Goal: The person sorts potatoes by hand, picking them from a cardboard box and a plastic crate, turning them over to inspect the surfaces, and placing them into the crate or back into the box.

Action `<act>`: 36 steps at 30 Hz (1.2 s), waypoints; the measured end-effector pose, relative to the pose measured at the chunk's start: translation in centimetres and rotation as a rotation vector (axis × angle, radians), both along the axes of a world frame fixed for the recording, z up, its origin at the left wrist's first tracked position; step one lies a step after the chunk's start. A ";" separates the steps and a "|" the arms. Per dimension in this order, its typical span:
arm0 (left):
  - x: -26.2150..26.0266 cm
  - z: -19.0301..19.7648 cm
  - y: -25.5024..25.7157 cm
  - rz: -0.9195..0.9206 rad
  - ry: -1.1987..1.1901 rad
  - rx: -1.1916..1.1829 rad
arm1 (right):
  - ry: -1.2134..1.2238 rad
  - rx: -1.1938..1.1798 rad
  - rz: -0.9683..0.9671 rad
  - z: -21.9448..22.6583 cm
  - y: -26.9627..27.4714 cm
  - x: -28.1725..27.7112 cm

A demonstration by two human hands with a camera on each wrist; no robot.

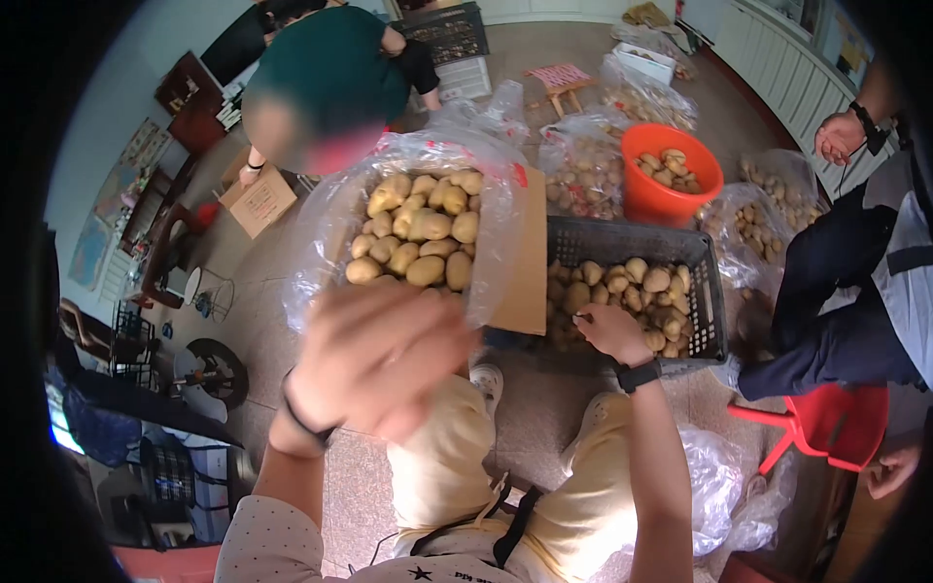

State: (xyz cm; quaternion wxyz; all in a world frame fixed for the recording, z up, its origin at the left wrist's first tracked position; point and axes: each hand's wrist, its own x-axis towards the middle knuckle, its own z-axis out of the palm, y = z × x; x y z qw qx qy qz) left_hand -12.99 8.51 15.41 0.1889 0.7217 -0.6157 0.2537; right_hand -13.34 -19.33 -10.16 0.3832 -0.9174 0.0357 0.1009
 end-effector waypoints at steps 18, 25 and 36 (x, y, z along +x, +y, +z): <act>7.9 -18.8 -7.6 0.169 0.334 0.065 | -0.154 -0.122 -0.120 0.7 0.8 0.0; 6.8 -20.2 -7.4 0.262 0.441 0.112 | -0.134 -0.192 -0.124 1.3 1.3 -0.6; 7.2 -20.3 -7.3 0.486 0.552 0.153 | -0.285 -0.159 -0.242 2.7 3.8 1.9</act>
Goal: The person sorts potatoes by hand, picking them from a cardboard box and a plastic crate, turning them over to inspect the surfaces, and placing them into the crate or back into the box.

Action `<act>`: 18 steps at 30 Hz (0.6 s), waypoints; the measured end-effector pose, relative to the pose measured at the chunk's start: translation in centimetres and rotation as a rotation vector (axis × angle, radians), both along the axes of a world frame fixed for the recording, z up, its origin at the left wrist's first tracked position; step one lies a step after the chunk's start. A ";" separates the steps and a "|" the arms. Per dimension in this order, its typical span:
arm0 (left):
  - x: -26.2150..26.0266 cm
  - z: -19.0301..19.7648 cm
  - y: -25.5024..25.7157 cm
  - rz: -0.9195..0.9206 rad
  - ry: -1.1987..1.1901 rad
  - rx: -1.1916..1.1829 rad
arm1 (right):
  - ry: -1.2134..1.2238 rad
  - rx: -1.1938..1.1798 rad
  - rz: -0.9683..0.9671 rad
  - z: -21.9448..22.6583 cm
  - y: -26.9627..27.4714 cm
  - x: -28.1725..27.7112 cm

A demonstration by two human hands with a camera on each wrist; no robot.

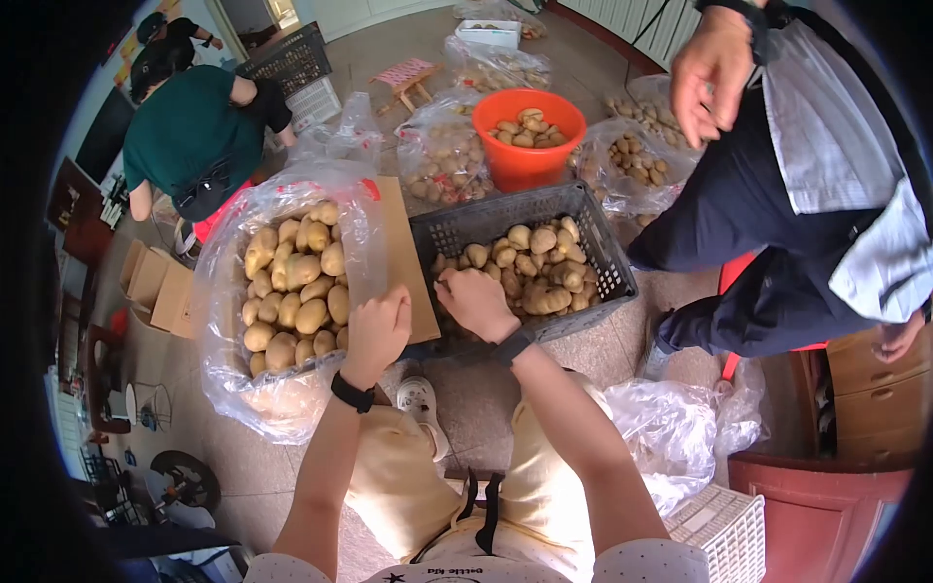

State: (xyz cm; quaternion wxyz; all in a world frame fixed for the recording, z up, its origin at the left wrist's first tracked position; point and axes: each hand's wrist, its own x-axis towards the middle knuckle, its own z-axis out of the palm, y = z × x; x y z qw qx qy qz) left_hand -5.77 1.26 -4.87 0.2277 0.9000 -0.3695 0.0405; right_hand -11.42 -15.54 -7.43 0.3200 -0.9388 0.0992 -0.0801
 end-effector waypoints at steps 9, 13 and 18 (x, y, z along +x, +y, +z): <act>1.3 -0.2 1.7 0.092 0.147 0.128 | -0.070 0.206 -0.034 -2.6 2.7 4.6; 2.0 -0.4 2.2 0.086 0.101 0.170 | -0.019 0.183 -0.074 -3.1 3.9 5.5; 2.5 -0.9 2.5 0.117 0.164 0.183 | -0.044 0.102 -0.109 -4.9 3.8 6.5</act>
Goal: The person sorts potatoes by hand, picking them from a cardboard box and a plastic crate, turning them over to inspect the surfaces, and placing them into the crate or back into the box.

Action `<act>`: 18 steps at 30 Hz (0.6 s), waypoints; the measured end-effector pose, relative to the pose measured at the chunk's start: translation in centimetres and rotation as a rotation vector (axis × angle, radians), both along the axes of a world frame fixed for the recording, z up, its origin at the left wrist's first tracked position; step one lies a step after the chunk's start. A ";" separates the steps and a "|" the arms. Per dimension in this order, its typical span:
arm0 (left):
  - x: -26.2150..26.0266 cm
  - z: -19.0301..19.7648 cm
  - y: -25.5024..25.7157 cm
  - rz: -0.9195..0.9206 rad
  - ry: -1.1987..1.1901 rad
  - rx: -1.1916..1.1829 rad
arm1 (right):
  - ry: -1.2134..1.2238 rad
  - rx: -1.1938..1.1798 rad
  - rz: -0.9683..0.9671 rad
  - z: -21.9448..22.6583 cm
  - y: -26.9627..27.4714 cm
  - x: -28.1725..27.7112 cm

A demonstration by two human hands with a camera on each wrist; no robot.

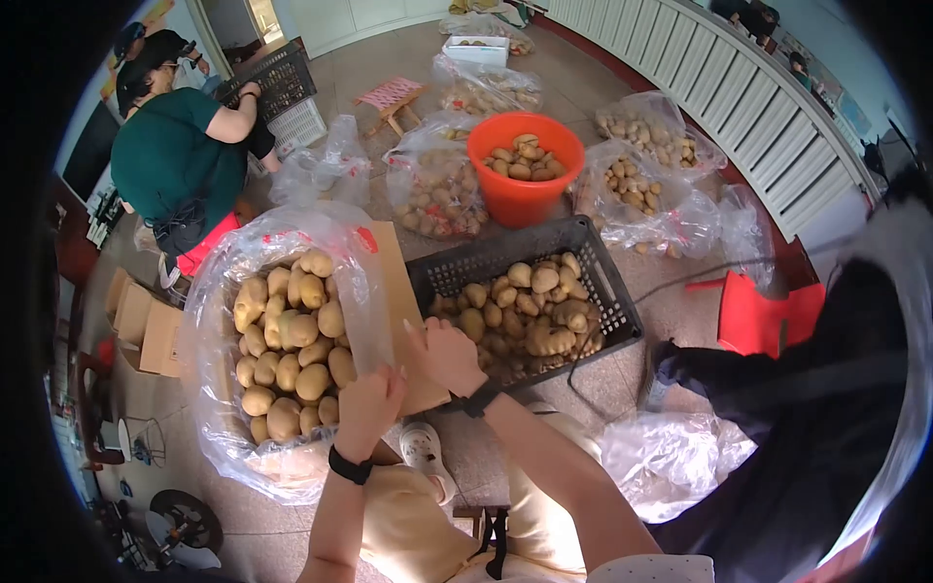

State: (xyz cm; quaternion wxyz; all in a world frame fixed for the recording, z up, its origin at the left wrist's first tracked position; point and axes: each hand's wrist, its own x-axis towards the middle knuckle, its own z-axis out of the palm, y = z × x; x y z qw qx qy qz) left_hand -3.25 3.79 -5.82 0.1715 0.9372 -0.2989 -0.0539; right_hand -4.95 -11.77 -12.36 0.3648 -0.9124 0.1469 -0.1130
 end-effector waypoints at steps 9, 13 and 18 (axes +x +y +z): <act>0.4 0.3 -0.2 -0.019 0.075 0.008 | 0.296 0.072 0.020 -0.1 -1.5 1.9; 1.0 0.1 -0.3 -0.054 0.085 0.023 | 0.249 0.037 0.052 -1.3 -1.8 2.5; 1.1 0.9 -1.2 -0.082 0.086 0.072 | 0.211 0.176 -0.039 -1.8 -2.0 2.7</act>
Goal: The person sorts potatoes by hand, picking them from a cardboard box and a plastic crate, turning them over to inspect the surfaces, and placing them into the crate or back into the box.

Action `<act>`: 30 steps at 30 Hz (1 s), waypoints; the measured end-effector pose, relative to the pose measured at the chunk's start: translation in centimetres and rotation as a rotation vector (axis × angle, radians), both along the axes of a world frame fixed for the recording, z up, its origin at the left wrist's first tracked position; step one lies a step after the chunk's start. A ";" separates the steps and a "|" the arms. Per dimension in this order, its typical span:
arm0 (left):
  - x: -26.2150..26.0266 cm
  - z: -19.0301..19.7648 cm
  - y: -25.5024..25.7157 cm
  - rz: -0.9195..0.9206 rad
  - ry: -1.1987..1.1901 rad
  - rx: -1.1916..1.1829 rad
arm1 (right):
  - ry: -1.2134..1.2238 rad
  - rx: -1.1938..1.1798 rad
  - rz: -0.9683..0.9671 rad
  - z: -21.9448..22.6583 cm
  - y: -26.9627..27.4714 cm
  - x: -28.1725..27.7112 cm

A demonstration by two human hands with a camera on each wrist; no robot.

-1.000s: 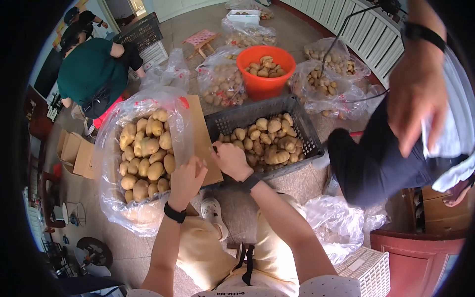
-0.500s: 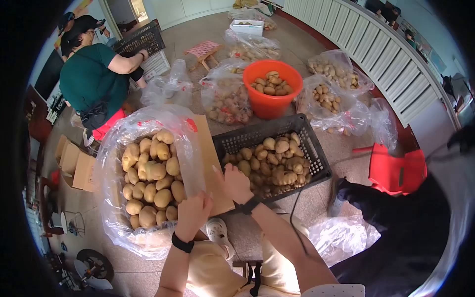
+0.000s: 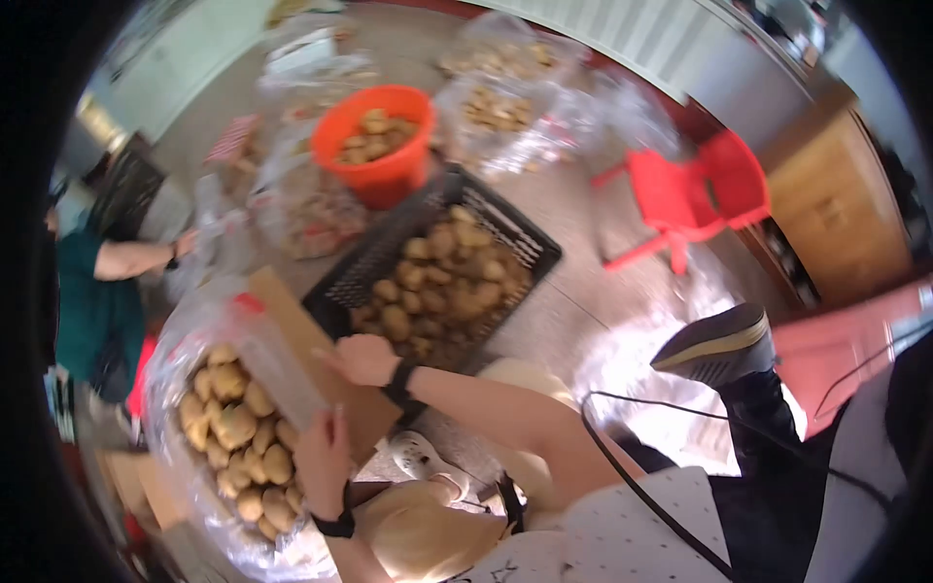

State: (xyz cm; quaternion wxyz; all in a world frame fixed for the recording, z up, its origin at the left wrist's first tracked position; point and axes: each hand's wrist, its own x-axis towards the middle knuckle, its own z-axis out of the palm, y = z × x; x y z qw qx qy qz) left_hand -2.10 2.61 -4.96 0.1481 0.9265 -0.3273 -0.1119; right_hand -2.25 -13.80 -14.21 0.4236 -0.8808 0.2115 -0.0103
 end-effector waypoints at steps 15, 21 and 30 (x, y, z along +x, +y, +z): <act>0.4 0.5 -0.5 0.031 0.089 0.082 | -0.092 0.030 -0.046 0.7 0.1 0.6; -0.3 0.8 -1.0 -0.208 -0.059 0.183 | -0.149 0.026 -0.180 0.8 0.1 0.5; 0.1 -1.2 0.5 -0.262 -0.117 0.094 | -0.295 0.190 -0.150 0.2 -0.4 0.4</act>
